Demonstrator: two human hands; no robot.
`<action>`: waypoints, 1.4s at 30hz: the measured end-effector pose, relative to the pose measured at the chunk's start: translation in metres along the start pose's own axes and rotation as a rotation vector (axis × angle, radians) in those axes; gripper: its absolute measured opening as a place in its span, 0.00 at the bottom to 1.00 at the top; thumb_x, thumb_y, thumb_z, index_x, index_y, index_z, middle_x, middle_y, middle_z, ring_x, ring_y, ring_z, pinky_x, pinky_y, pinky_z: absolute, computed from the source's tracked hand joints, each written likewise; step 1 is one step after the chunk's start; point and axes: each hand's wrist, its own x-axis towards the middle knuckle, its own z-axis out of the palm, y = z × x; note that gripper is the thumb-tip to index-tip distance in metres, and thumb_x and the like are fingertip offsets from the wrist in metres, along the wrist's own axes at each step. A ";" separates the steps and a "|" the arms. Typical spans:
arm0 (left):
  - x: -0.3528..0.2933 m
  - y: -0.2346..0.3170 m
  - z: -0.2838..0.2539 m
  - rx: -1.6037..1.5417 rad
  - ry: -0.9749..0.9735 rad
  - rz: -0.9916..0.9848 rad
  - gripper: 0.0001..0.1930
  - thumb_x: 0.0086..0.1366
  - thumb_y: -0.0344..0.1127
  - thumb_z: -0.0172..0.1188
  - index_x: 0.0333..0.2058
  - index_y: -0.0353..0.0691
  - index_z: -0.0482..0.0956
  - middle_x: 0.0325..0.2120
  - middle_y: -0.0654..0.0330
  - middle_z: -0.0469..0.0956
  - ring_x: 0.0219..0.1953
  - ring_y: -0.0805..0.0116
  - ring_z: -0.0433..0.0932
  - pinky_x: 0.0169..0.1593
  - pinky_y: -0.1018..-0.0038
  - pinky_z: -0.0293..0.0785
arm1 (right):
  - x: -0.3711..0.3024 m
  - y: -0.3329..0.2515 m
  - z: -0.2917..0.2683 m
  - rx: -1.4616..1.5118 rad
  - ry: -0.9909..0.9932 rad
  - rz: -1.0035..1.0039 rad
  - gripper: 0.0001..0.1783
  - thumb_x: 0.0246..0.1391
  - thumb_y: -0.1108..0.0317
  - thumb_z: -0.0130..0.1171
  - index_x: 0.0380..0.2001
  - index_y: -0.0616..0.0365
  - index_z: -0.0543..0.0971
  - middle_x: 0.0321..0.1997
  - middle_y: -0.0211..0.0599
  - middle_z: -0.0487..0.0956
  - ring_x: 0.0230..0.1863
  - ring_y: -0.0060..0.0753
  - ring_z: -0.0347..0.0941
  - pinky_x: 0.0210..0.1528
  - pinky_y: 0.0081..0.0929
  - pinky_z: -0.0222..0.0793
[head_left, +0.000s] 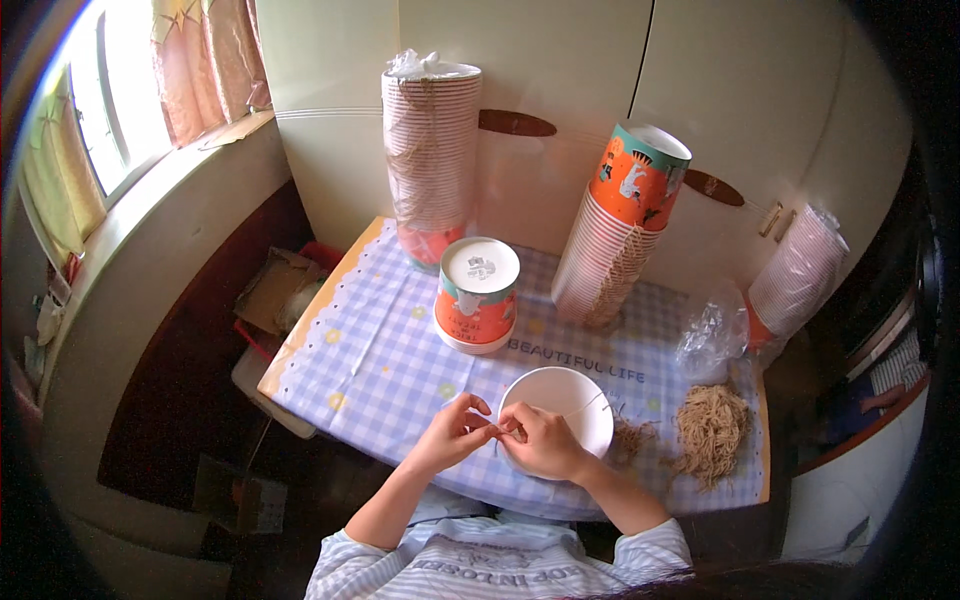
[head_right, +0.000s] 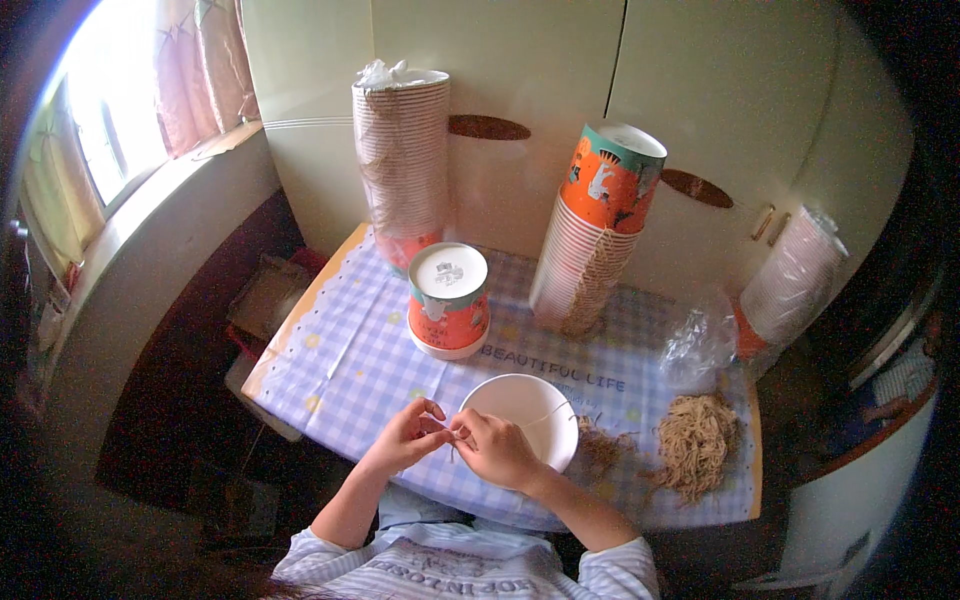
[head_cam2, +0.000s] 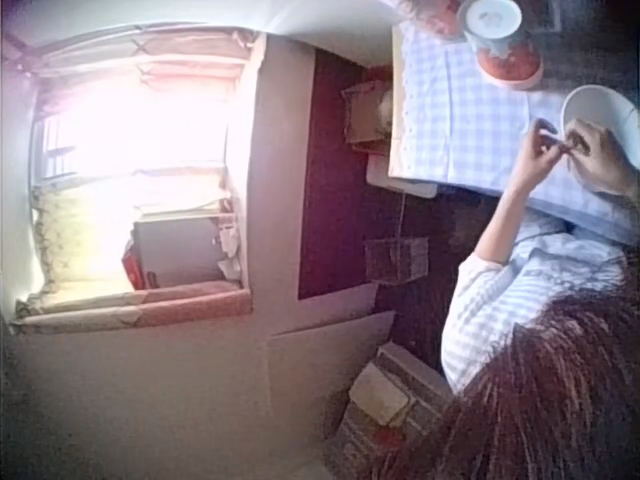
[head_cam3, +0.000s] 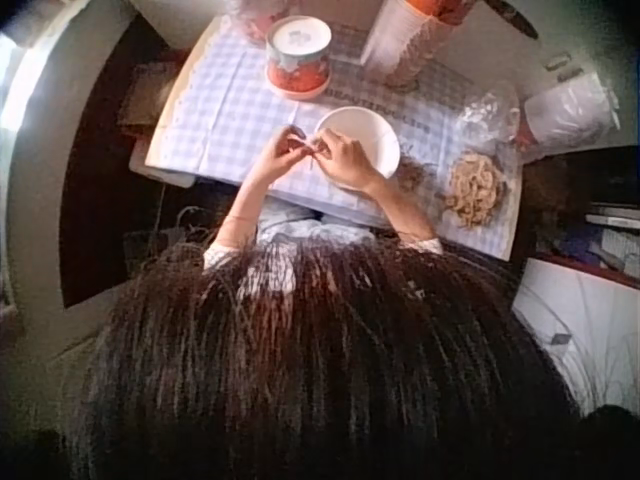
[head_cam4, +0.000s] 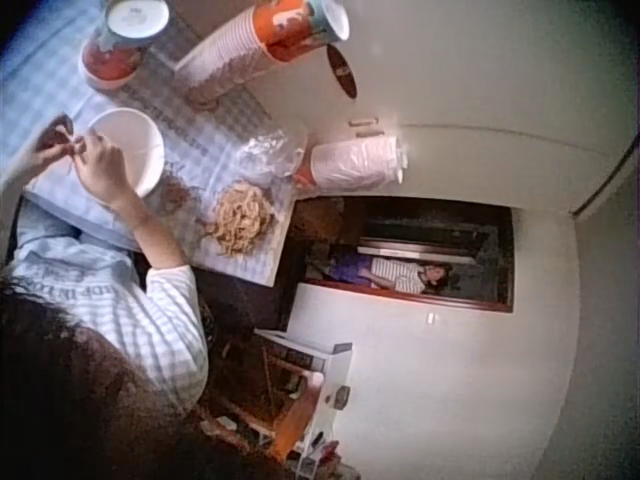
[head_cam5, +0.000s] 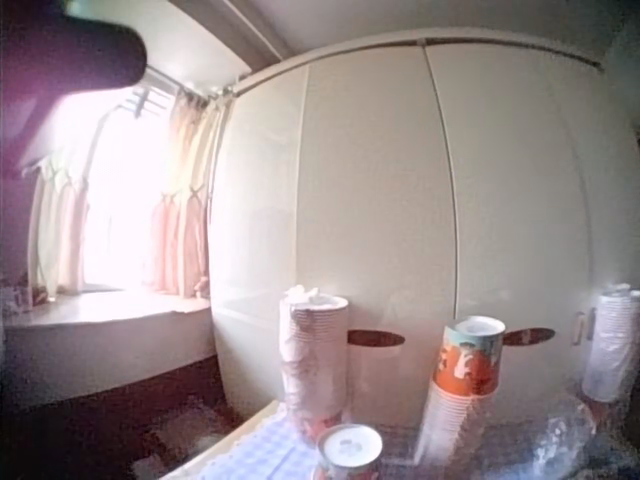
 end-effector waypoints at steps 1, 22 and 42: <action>-0.002 0.001 0.002 0.077 0.054 0.038 0.11 0.54 0.30 0.59 0.33 0.36 0.67 0.23 0.64 0.74 0.26 0.80 0.70 0.28 0.83 0.67 | 0.000 0.000 -0.001 0.001 0.000 0.001 0.12 0.42 0.73 0.59 0.32 0.58 0.68 0.25 0.40 0.76 0.30 0.39 0.75 0.30 0.34 0.70; -0.017 -0.018 0.029 0.588 0.424 0.300 0.06 0.47 0.28 0.61 0.27 0.41 0.77 0.21 0.60 0.75 0.22 0.67 0.74 0.25 0.74 0.70 | 0.001 0.016 -0.003 0.313 -0.064 0.277 0.16 0.43 0.73 0.62 0.33 0.59 0.66 0.28 0.31 0.75 0.31 0.18 0.72 0.32 0.17 0.67; -0.015 -0.026 0.024 0.307 0.355 0.278 0.09 0.52 0.24 0.58 0.33 0.38 0.79 0.28 0.59 0.77 0.25 0.75 0.74 0.26 0.81 0.69 | 0.001 0.017 -0.001 0.303 -0.070 0.245 0.15 0.44 0.74 0.61 0.33 0.59 0.66 0.29 0.29 0.74 0.30 0.16 0.70 0.31 0.16 0.66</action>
